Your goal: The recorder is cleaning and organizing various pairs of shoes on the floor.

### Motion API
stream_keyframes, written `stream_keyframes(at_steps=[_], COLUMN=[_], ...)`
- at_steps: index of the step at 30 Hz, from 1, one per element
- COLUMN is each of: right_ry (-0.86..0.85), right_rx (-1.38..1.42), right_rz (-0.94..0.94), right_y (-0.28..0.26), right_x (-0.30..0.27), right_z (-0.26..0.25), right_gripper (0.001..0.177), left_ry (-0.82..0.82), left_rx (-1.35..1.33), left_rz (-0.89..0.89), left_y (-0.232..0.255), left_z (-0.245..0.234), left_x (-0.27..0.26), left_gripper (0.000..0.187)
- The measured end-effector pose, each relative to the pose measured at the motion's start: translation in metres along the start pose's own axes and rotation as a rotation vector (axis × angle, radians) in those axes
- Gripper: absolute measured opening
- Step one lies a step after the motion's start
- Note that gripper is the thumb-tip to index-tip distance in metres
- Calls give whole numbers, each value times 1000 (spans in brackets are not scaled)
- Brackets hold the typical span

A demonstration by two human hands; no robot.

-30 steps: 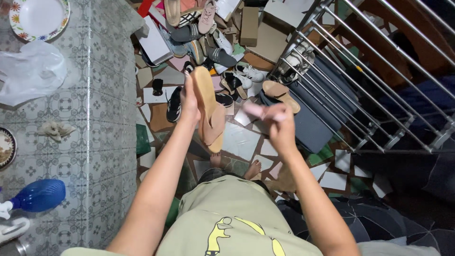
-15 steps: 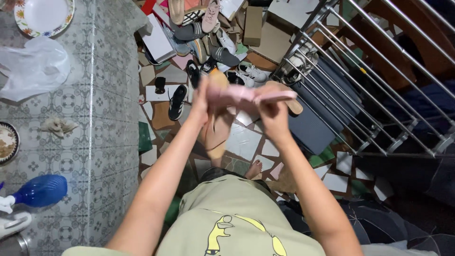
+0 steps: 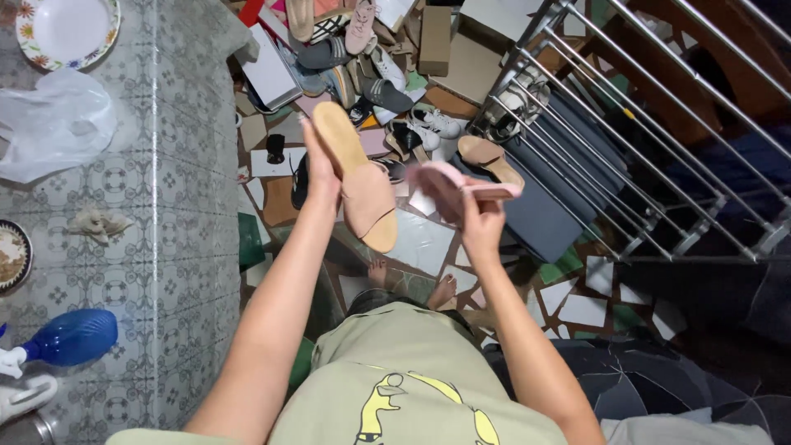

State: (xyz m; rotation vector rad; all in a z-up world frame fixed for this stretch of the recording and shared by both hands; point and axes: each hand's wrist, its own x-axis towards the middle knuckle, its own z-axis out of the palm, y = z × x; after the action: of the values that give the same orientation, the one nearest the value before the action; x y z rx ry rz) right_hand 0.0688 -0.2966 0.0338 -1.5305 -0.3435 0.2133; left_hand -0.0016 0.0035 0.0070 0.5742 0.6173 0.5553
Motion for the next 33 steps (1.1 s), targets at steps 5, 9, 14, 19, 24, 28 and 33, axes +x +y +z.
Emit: stream_keyframes(at_steps=[5, 9, 14, 19, 24, 28, 33], right_ry=[-100, -144, -117, -279, 6, -247, -106], right_rx=[70, -164, 120, -233, 145, -108, 180], right_rz=[-66, 19, 10, 34, -112, -18, 73], right_y=[4, 25, 6, 29, -27, 20, -20], right_x=[-13, -11, -9, 0, 36, -1, -7], right_z=[9, -15, 17, -1, 47, 29, 21], right_gripper=[21, 20, 23, 27, 35, 31, 25], left_ry=[-43, -92, -154, -234, 99, 300, 216], left_rx=[61, 71, 38, 24, 784, 376, 86], left_rz=[-16, 62, 24, -8, 171, 0, 310], left_y=[14, 37, 5, 15, -63, 9, 25], left_z=[20, -6, -22, -28, -62, 10, -37], left_x=[-23, -8, 15, 13, 46, -6, 32], left_gripper=[86, 88, 81, 79, 77, 73, 83])
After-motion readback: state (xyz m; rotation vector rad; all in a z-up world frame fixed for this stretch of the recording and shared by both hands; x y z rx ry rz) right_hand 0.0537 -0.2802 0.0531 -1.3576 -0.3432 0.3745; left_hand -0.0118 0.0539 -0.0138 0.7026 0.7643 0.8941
